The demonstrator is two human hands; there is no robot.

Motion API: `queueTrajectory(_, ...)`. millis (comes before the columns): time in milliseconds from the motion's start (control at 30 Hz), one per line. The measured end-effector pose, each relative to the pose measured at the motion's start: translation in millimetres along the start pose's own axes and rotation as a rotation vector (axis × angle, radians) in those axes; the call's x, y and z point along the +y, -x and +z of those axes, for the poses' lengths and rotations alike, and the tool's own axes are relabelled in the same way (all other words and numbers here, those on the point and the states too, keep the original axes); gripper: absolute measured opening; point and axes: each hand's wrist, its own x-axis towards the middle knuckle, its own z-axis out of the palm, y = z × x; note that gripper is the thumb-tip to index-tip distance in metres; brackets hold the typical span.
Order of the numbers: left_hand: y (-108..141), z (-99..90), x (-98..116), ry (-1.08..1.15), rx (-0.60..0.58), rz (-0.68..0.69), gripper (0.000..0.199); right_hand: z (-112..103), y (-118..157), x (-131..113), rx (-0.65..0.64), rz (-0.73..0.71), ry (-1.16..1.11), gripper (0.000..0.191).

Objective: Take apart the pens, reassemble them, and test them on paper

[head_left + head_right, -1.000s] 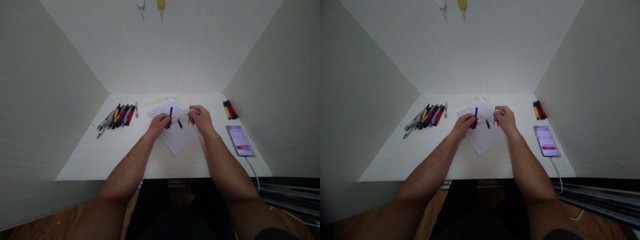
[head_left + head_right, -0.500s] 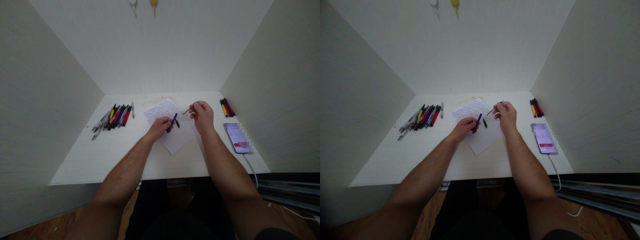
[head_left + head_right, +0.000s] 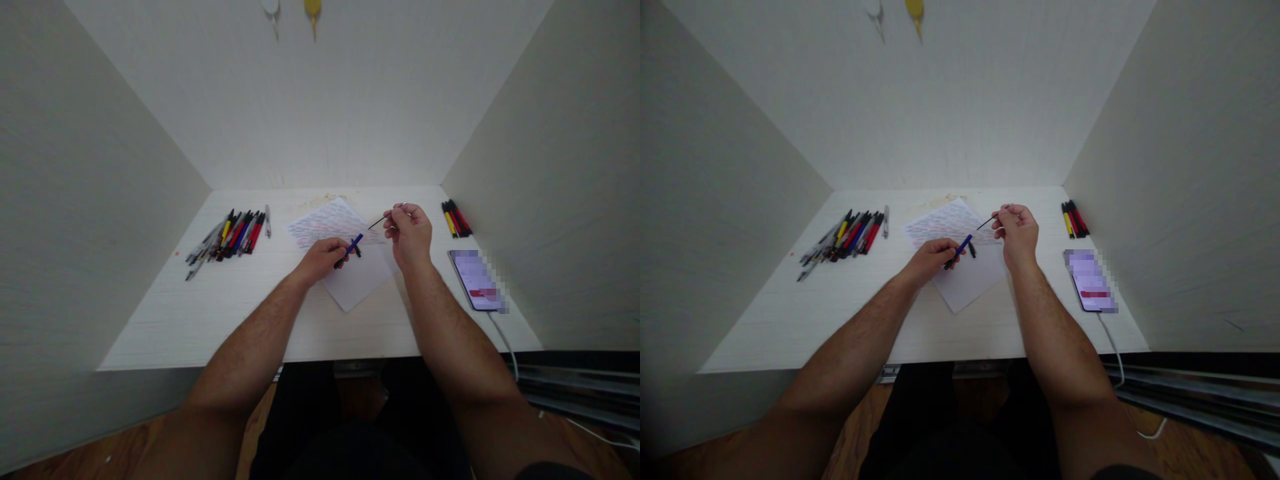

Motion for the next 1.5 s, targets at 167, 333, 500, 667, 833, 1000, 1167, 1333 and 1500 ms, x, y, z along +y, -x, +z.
queueTrajectory(167,-1.2,-0.9,-2.0,-0.005,-0.007,0.006,0.017,0.1,0.5,1.4,-0.045,0.008,-0.005,0.023)
queueTrajectory(333,-0.7,-0.8,-2.5,0.006,-0.016,0.041,0.016,0.8,3.2,3.0,-0.183,0.119,-0.032,0.022)
queueTrajectory(500,0.0,-0.5,-1.7,0.008,-0.016,0.045,0.017,1.5,4.1,6.1,-0.235,0.181,-0.004,0.027)
queueTrajectory(667,-0.5,-1.1,-1.8,-0.012,-0.015,0.039,0.016,3.7,5.8,8.6,-0.256,0.183,0.014,0.023)
queueTrajectory(833,-0.2,-0.8,-1.4,-0.009,-0.004,0.034,0.017,4.6,5.1,10.8,-0.159,0.061,0.087,0.02)
queueTrajectory(1000,0.4,-0.8,-0.9,-0.014,0.004,0.038,0.015,5.9,5.9,14.3,-0.207,0.062,0.13,0.021)
queueTrajectory(1167,0.6,-1.9,-1.2,-0.022,0.012,0.027,0.014,6.3,8.2,16.5,-0.269,0.084,0.076,0.021)
queueTrajectory(1333,0.2,-2.4,-1.7,-0.02,0.015,0.029,0.014,6.6,8.9,14.7,-0.292,0.111,0.054,0.025)
queueTrajectory(1500,-0.4,-2.2,-1.4,0.024,0.039,0.04,0.013,7.4,7.8,14.3,-0.288,0.119,0.057,0.032)
